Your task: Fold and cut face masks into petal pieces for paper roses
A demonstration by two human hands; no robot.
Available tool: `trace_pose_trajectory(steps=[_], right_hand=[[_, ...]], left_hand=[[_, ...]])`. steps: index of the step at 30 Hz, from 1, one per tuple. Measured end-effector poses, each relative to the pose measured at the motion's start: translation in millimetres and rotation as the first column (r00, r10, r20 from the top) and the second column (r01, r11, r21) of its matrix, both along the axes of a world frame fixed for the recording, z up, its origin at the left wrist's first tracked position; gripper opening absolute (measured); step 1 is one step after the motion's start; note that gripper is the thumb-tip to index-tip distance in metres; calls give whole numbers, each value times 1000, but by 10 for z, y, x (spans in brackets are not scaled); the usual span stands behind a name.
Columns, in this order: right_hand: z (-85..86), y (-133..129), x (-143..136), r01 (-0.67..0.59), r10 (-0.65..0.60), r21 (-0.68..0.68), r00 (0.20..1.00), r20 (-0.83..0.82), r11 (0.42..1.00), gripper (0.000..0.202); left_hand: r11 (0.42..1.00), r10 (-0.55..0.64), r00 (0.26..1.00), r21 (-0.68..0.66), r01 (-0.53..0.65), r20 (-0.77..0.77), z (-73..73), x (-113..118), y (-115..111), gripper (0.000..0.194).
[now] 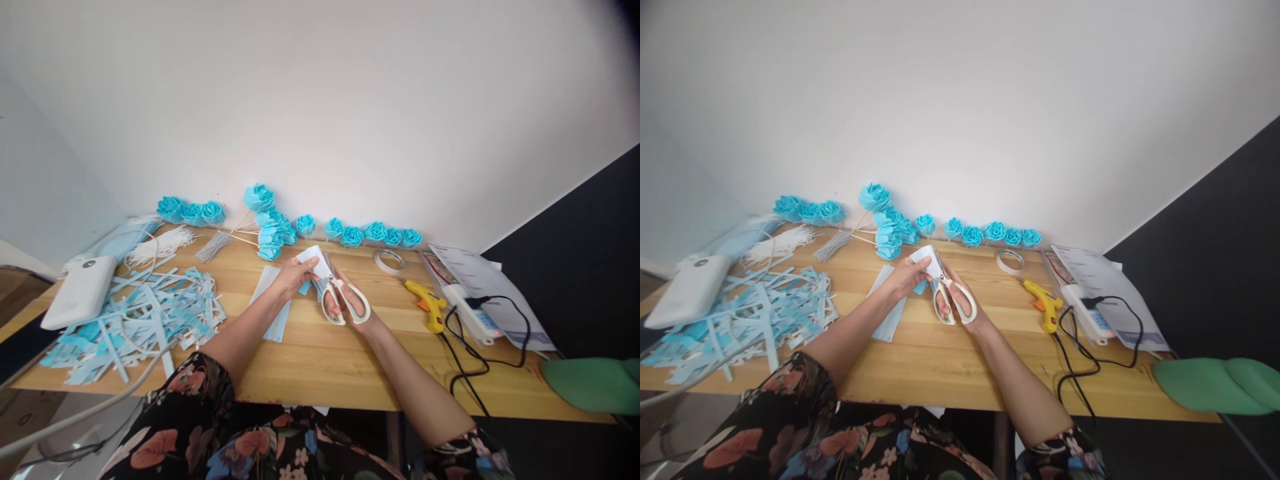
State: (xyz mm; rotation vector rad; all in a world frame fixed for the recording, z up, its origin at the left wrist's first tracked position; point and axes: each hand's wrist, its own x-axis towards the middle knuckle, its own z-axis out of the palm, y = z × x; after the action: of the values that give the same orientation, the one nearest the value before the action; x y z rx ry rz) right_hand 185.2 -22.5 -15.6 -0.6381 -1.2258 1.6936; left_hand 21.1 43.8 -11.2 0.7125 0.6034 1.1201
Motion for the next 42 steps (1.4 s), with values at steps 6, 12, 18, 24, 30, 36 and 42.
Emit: trace_pose_trajectory(steps=[6, 12, 18, 24, 30, 36, 42], right_hand=[[-19, 11, 14, 13, -13, -16, 1000, 5, 1000, 83], [-28, 1, -8, 20, -20, -5, 1000, 10, 1000, 81], [-35, 14, 7, -3, 3, -34, 1000, -6, 999, 79], [42, -21, -11, -54, 55, -25, 997, 59, 998, 80], [107, -38, -22, -30, 31, -13, 998, 54, 999, 77], [29, -23, -11, -9, 9, 5, 1000, -1, 1000, 73], [5, -17, -15, 48, -48, 47, 999, 12, 998, 75]], left_hand=[[1000, 17, 1000, -16, -17, -16, 25, -5, -7, 39], [1000, 10, 1000, -23, -10, -15, 37, -18, -7, 40], [999, 49, 999, -7, -49, -23, 58, -29, 12, 39], [998, 56, 996, 28, -54, -65, 61, -25, 5, 43], [993, -34, 993, 112, 47, -115, 43, -3, -42, 45], [987, -74, 986, 129, 93, -149, 1, 12, -41, 45], [989, -82, 983, 109, 101, -165, -19, 12, -19, 49]])
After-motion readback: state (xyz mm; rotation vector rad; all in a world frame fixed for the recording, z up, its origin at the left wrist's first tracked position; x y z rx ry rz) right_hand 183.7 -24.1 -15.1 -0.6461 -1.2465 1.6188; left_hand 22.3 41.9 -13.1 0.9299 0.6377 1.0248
